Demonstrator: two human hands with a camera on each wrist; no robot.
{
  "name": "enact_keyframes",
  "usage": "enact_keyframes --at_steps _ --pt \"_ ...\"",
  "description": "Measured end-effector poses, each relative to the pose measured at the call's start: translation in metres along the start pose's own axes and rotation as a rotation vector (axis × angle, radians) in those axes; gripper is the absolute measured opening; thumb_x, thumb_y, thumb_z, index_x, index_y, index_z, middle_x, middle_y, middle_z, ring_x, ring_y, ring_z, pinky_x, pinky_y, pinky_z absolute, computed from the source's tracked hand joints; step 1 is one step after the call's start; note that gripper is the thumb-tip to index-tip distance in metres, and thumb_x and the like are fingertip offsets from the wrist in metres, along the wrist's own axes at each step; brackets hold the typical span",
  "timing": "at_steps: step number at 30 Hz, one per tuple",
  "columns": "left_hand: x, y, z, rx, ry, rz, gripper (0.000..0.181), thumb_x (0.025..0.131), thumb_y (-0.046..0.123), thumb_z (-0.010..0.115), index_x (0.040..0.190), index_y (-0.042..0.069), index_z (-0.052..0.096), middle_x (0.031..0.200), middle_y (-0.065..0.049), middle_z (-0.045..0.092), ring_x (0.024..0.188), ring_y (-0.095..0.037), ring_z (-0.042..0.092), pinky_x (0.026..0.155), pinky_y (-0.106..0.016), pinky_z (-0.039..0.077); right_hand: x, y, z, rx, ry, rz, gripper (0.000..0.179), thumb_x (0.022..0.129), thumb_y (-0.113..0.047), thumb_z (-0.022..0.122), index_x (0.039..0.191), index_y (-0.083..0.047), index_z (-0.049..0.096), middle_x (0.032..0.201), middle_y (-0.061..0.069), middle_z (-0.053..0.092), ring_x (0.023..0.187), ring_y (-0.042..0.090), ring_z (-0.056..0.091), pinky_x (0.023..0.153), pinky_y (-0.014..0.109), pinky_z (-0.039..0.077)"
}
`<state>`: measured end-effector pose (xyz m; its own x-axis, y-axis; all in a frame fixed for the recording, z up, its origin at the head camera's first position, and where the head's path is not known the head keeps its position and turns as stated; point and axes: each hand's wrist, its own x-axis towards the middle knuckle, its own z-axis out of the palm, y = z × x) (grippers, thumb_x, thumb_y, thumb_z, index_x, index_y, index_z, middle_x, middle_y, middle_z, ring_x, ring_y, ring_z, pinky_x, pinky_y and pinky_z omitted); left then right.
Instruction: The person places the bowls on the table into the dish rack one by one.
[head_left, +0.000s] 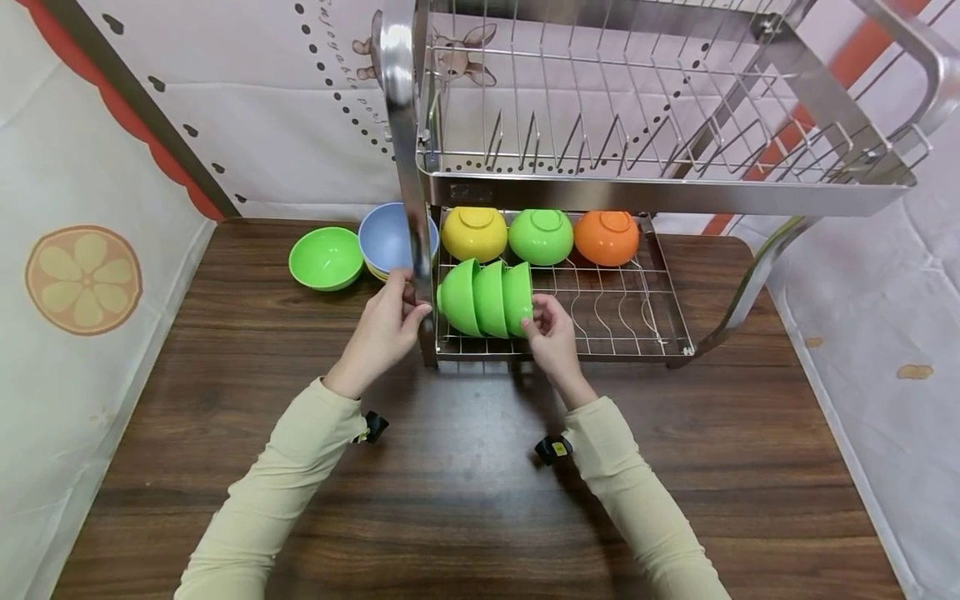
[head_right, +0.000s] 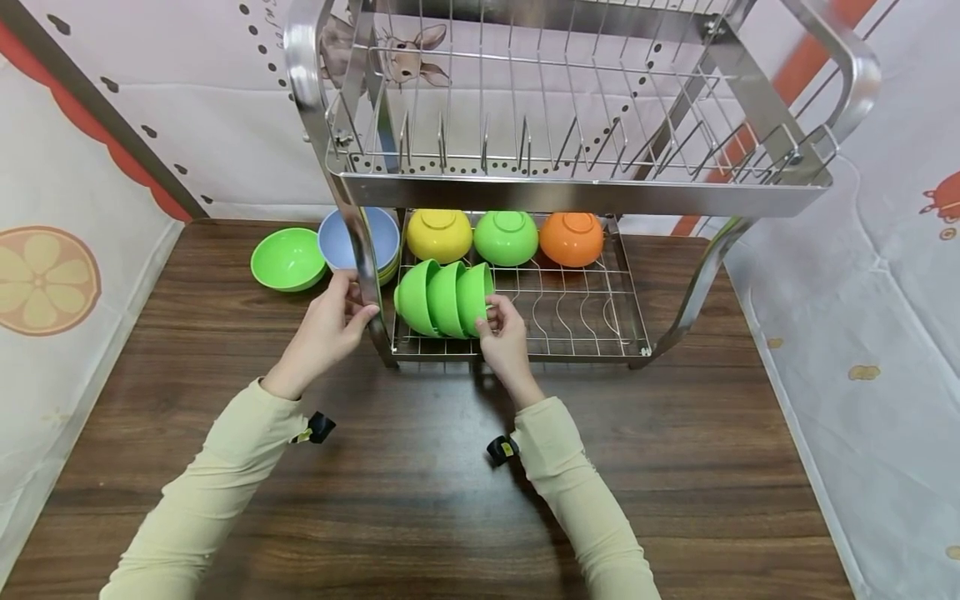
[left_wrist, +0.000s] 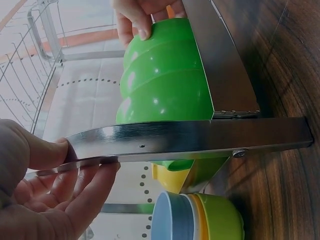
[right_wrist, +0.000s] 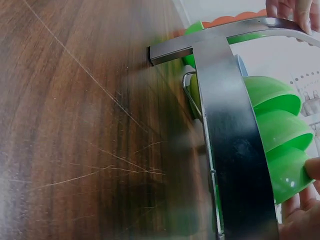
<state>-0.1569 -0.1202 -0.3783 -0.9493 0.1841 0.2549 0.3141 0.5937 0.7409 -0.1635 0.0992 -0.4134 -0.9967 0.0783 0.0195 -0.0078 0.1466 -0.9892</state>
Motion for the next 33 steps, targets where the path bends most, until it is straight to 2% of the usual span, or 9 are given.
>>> enact_keyframes --at_steps 5,8,13,15,19,23,25,29,33 --pt "0.0 0.0 -0.001 0.006 -0.004 -0.004 0.034 0.085 -0.001 0.057 0.115 -0.005 0.04 0.09 -0.02 0.057 0.079 -0.029 0.063 0.069 -0.037 0.052 0.006 0.018 -0.002 0.012 -0.03 -0.035 0.029 0.079 0.015 0.051 0.108 0.011 0.05 0.088 0.028 0.054 0.072 0.015 0.048 0.063 0.016 0.041" --pt "-0.001 0.0 -0.001 0.005 -0.007 -0.005 0.034 0.085 -0.001 0.057 0.115 -0.005 0.04 0.09 -0.02 0.057 0.079 -0.029 0.063 0.069 -0.037 0.052 0.007 0.026 -0.006 0.014 -0.057 -0.072 0.031 0.08 0.012 0.054 0.111 0.01 0.049 0.094 0.027 0.056 0.08 0.02 0.053 0.07 0.019 0.045" --pt "0.0 0.0 0.0 0.005 -0.009 -0.006 0.034 0.085 -0.001 0.057 0.115 -0.005 0.041 0.089 -0.019 0.057 0.079 -0.029 0.062 0.069 -0.037 0.052 0.003 0.024 -0.024 0.021 -0.093 -0.181 0.037 0.081 0.011 0.055 0.118 0.01 0.046 0.11 0.027 0.054 0.096 0.033 0.054 0.085 0.029 0.047" --pt "0.0 0.0 -0.001 0.007 -0.009 -0.008 0.034 0.085 -0.001 0.058 0.115 -0.005 0.041 0.089 -0.019 0.057 0.079 -0.028 0.062 0.068 -0.036 0.052 -0.001 0.02 -0.035 0.03 -0.075 -0.229 0.038 0.081 0.012 0.053 0.119 0.012 0.045 0.113 0.026 0.054 0.098 0.031 0.054 0.086 0.029 0.046" --pt "0.001 0.0 -0.001 0.009 -0.01 -0.01 0.034 0.085 -0.001 0.058 0.114 -0.006 0.041 0.09 -0.019 0.056 0.079 -0.029 0.062 0.068 -0.036 0.052 -0.008 0.01 -0.065 0.027 0.019 -0.328 0.039 0.081 0.014 0.053 0.119 0.015 0.044 0.111 0.016 0.057 0.095 0.02 0.057 0.085 0.022 0.046" --pt "0.001 0.0 -0.001 0.01 -0.011 -0.011 0.034 0.085 -0.001 0.058 0.114 -0.006 0.041 0.09 -0.02 0.056 0.079 -0.029 0.062 0.068 -0.037 0.052 -0.014 0.0 -0.099 0.006 0.141 -0.421 0.038 0.082 0.013 0.053 0.119 0.016 0.044 0.107 -0.002 0.06 0.094 0.013 0.059 0.083 0.019 0.046" --pt "0.001 0.0 -0.001 0.01 -0.011 -0.009 0.034 0.085 -0.001 0.058 0.114 -0.005 0.041 0.09 -0.019 0.056 0.079 -0.029 0.062 0.068 -0.037 0.052 -0.017 -0.005 -0.114 0.016 0.205 -0.45 0.038 0.082 0.012 0.053 0.119 0.014 0.045 0.107 -0.002 0.061 0.094 0.013 0.059 0.083 0.018 0.046" --pt "0.001 0.0 -0.002 0.011 -0.008 0.0 0.033 0.085 -0.001 0.058 0.113 -0.005 0.041 0.089 -0.02 0.056 0.078 -0.029 0.062 0.068 -0.037 0.052 -0.021 -0.013 -0.142 0.038 0.343 -0.451 0.038 0.082 0.011 0.054 0.12 0.008 0.05 0.107 0.006 0.061 0.093 0.014 0.059 0.082 0.017 0.045" --pt "0.002 0.0 -0.002 0.015 -0.012 0.003 0.034 0.085 -0.001 0.058 0.113 -0.006 0.041 0.089 -0.019 0.057 0.078 -0.028 0.062 0.068 -0.037 0.051 -0.024 -0.017 -0.166 -0.021 0.476 -0.397 0.039 0.083 0.005 0.056 0.121 0.001 0.052 0.105 0.0 0.061 0.091 0.01 0.057 0.079 0.016 0.044"
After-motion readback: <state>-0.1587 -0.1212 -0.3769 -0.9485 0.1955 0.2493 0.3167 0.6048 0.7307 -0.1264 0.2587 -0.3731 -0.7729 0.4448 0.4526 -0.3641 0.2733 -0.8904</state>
